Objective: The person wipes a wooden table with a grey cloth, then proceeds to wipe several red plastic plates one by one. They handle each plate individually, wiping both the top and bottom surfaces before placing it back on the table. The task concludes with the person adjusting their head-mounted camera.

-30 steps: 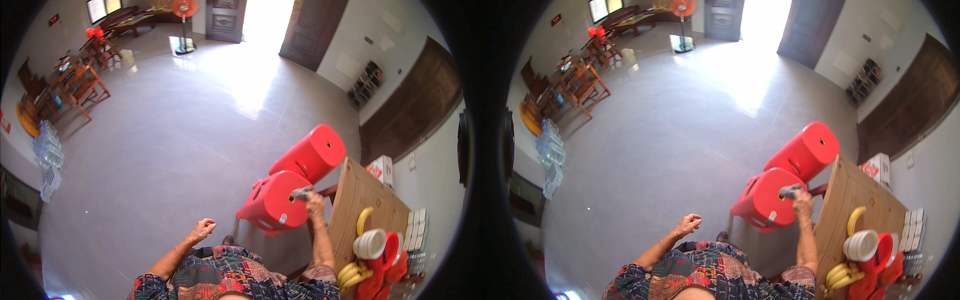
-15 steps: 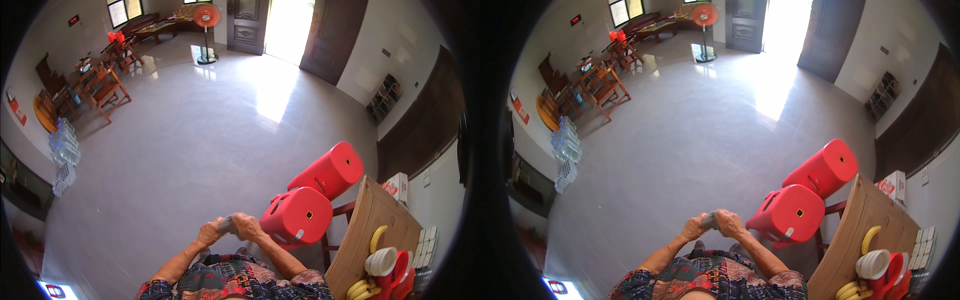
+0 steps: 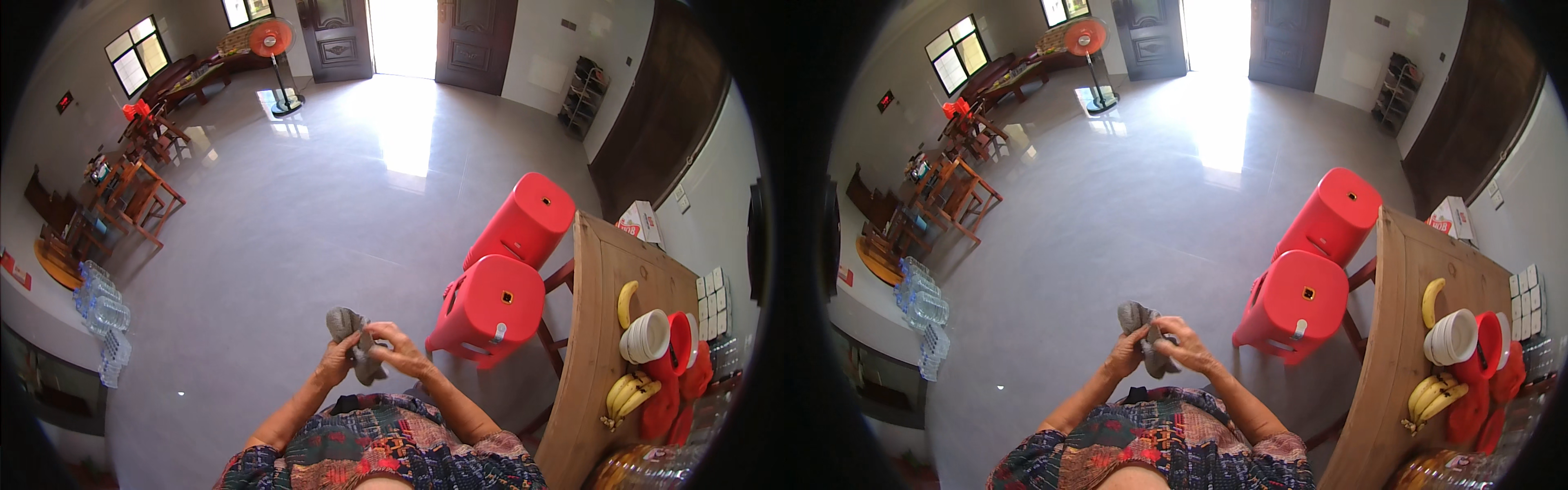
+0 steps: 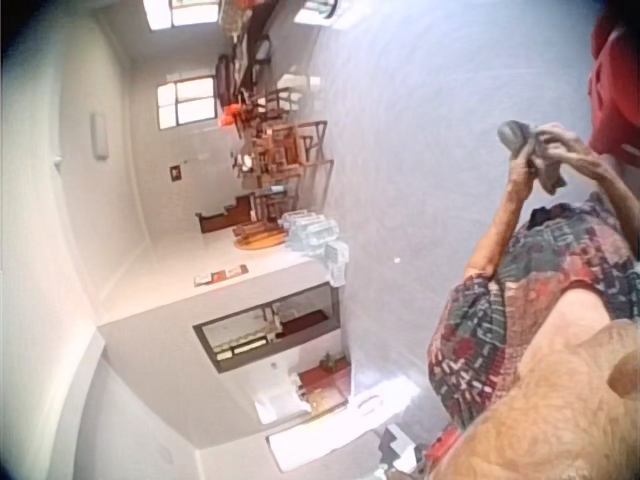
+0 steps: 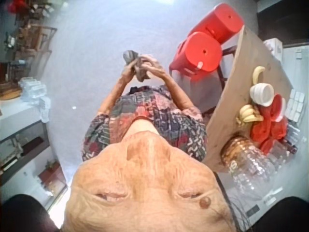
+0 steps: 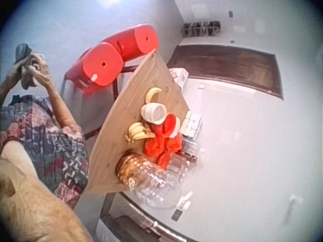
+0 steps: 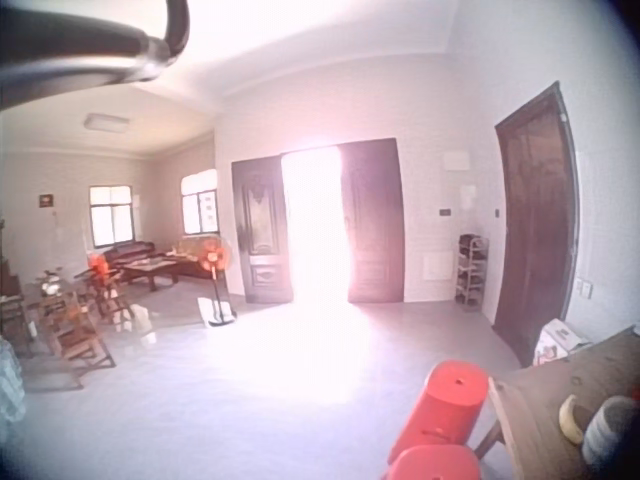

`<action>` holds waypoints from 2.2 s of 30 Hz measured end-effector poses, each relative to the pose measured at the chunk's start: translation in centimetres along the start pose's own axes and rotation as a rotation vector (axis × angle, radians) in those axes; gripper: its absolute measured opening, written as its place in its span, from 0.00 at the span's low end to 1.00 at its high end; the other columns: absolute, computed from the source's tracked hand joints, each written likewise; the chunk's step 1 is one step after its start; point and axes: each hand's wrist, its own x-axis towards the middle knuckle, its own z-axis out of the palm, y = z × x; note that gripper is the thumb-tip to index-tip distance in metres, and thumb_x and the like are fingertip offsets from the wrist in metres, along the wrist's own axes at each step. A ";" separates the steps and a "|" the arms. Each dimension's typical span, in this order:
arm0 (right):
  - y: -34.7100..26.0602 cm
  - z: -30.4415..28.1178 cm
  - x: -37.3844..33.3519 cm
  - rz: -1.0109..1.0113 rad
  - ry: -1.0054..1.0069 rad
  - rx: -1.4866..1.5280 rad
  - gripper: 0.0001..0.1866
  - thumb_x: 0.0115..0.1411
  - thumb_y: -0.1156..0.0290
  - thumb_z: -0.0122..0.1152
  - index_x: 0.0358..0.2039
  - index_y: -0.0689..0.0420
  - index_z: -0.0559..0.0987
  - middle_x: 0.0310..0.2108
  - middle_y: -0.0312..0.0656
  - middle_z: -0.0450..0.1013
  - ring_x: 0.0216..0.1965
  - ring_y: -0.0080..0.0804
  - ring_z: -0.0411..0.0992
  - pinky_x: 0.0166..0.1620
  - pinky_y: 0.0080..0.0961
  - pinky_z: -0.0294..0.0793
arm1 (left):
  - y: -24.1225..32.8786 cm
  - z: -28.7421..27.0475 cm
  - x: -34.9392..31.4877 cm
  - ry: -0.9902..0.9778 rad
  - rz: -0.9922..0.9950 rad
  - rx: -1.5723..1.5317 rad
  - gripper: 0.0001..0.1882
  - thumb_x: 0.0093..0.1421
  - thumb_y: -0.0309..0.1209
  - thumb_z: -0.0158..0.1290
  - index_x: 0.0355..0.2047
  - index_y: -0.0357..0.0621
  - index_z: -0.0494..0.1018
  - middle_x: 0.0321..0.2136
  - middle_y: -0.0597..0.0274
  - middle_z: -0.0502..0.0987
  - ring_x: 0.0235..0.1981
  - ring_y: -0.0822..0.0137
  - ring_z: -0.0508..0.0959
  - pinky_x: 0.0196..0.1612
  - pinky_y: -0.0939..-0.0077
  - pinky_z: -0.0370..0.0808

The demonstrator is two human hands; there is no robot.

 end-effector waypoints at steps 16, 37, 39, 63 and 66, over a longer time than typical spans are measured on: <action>-0.2 -16.9 -4.8 -0.164 0.762 -0.660 0.01 0.55 0.77 0.57 0.29 0.59 0.77 0.29 0.37 0.73 0.30 0.33 0.71 0.37 0.27 0.71 | 0.9 5.5 2.4 0.243 0.362 0.974 0.32 0.45 0.36 0.66 0.48 0.43 0.64 0.34 0.59 0.72 0.32 0.71 0.73 0.33 0.74 0.73; 10.2 -22.9 -7.6 0.265 0.831 0.162 0.05 0.62 0.74 0.51 0.31 0.58 0.76 0.24 0.30 0.70 0.26 0.15 0.67 0.28 0.14 0.70 | -2.8 -1.5 2.9 0.333 0.004 1.508 0.11 0.50 0.35 0.59 0.30 0.44 0.74 0.27 0.56 0.80 0.29 0.61 0.80 0.34 0.68 0.76; 10.3 -24.5 -6.8 0.180 0.897 0.431 0.05 0.62 0.74 0.51 0.34 0.59 0.75 0.28 0.33 0.73 0.28 0.20 0.71 0.27 0.16 0.73 | -2.8 -3.6 1.1 0.408 0.002 1.397 0.12 0.50 0.36 0.58 0.30 0.42 0.75 0.28 0.56 0.80 0.30 0.62 0.80 0.35 0.69 0.76; -0.3 -0.4 4.9 0.273 -1.007 -0.161 0.10 0.52 0.70 0.62 0.35 0.56 0.79 0.34 0.43 0.72 0.39 0.35 0.72 0.41 0.28 0.73 | -17.1 -13.6 -22.3 0.774 -0.619 0.184 0.28 0.57 0.56 0.48 0.42 0.42 0.72 0.33 0.62 0.76 0.35 0.67 0.75 0.36 0.64 0.73; -1.3 3.2 6.1 0.041 -1.184 -0.371 0.10 0.46 0.73 0.65 0.32 0.55 0.79 0.34 0.40 0.71 0.40 0.38 0.69 0.45 0.30 0.69 | -19.9 -12.0 -23.1 0.653 -0.621 -0.134 0.32 0.58 0.59 0.46 0.47 0.42 0.70 0.38 0.60 0.76 0.40 0.64 0.74 0.44 0.60 0.71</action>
